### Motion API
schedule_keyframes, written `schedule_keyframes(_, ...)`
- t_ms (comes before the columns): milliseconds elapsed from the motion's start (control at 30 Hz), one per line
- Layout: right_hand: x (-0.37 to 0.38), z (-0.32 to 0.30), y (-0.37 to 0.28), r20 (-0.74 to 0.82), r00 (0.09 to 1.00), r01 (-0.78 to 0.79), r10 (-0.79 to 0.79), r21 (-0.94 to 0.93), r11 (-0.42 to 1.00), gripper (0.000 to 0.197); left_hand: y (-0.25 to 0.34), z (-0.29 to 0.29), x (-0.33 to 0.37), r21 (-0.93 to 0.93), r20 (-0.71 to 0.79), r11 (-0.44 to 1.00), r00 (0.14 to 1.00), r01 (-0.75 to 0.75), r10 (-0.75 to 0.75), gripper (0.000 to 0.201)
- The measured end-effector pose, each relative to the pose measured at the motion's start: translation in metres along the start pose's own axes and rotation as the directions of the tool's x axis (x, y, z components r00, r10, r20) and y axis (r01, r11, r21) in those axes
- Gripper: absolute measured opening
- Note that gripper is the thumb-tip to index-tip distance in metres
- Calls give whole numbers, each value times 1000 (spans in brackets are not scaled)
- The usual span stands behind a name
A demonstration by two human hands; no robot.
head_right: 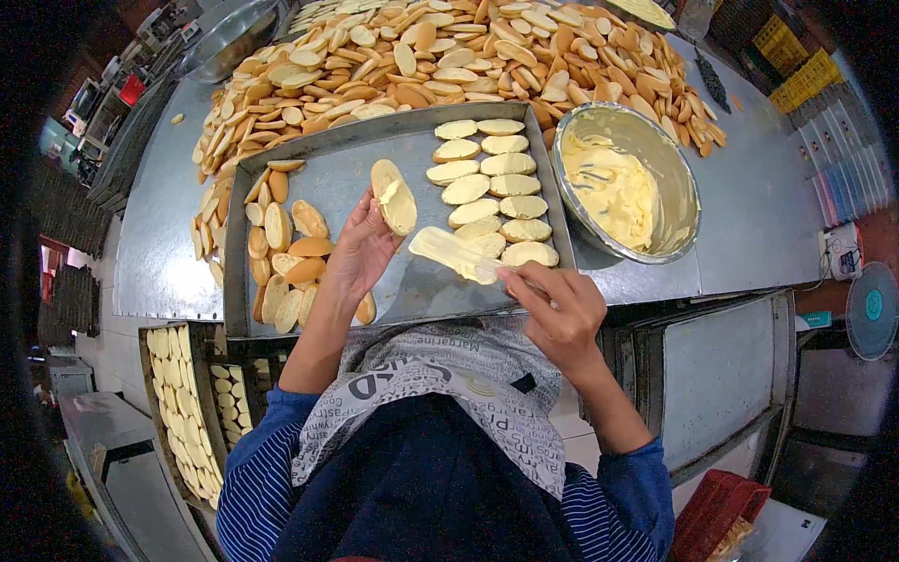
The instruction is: The person spreads a yellow cream onto small, oval-shaped biscuits using a plastic spatula. They pick up each biscuit from a pile, apply the cream to one side, and place it onto a metal tray. The process is repeated continuously throughout the clip.
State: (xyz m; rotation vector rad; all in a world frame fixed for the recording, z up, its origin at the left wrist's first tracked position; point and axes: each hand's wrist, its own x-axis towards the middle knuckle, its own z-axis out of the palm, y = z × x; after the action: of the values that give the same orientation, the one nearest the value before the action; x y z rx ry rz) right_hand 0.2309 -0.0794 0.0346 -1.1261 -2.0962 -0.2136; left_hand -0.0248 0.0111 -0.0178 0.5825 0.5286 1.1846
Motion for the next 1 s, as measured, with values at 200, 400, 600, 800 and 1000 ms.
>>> schedule_keyframes(200, -15, 33, 3, -128, 992, -6, -5, -87, 996, 56, -19, 12, -8, -209, 79, 967, 988, 149, -135, 53)
schedule_keyframes(400, 5, 58, 26, -150, 989, -19, -8, -181, 983, 51, -22, 16, -16, -192, 120, 954, 970, 230, -210, 53)
schedule_keyframes(600, 11, 47, 27, -186, 946, -249, 264, 99, 963, 50, -10, 6, -11, -42, 88, 993, 991, 109, -105, 53)
schedule_keyframes(800, 0, 8, -1, 90, 980, -188, 177, 141, 972, 52, -4, -3, -8, 145, 24, 989, 1000, -7, 4, 51)
schedule_keyframes(1000, -16, -8, 11, 113, 969, -234, 220, 131, 963, 51, -5, -17, -12, 404, -63, 914, 998, 36, -11, 52)
